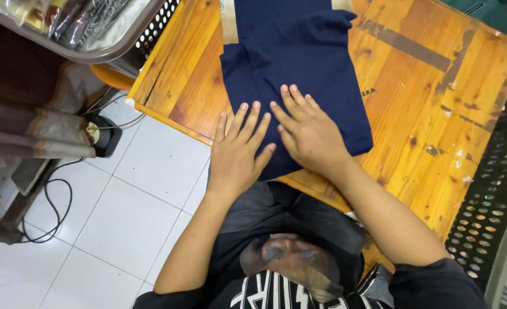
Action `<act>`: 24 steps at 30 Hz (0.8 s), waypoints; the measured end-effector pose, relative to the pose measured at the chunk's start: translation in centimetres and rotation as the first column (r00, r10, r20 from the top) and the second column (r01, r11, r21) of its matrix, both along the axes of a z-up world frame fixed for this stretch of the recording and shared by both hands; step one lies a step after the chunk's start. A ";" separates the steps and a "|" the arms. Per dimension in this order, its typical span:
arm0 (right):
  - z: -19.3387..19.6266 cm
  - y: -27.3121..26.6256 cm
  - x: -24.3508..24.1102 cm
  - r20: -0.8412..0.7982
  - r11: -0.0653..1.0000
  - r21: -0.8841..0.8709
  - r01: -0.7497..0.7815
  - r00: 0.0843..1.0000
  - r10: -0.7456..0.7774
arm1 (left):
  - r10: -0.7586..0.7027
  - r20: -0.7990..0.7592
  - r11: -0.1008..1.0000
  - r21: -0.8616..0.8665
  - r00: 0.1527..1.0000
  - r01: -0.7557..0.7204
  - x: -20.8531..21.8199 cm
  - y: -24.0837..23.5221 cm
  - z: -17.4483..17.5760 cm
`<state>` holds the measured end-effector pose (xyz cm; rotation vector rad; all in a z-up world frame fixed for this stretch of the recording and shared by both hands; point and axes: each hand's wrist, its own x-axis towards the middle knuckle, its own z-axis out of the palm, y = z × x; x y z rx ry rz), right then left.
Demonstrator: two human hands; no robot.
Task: The person places a packaged orange t-shirt into a basket, then retrieves a folded navy blue shirt. They unfold the shirt on a wooden table, smooth it out, and use a pair of scissors to cut a small tag or thread from the fabric.
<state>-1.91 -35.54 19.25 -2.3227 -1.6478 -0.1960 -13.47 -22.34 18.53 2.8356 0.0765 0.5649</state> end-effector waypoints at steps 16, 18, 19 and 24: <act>-0.7 -17.0 8.2 -0.954 -0.060 0.283 0.957 0.287 0.084 | 0.432 0.310 0.669 -0.740 0.847 -0.070 -3.5 2.1 2.6; -0.3 -16.6 7.4 -0.966 -0.021 0.257 0.966 0.257 0.034 | 0.475 0.314 0.692 -0.710 0.822 -0.129 -3.4 2.0 2.0; -0.5 -16.8 7.2 -0.942 0.049 0.315 0.948 0.319 -0.100 | 0.544 0.275 0.656 -0.729 0.793 -0.197 -3.5 1.7 1.7; 1.3 -15.4 5.4 -0.181 0.547 0.597 0.587 0.762 -0.621 | 0.668 0.304 0.642 -0.698 0.679 -0.318 -3.0 0.9 1.3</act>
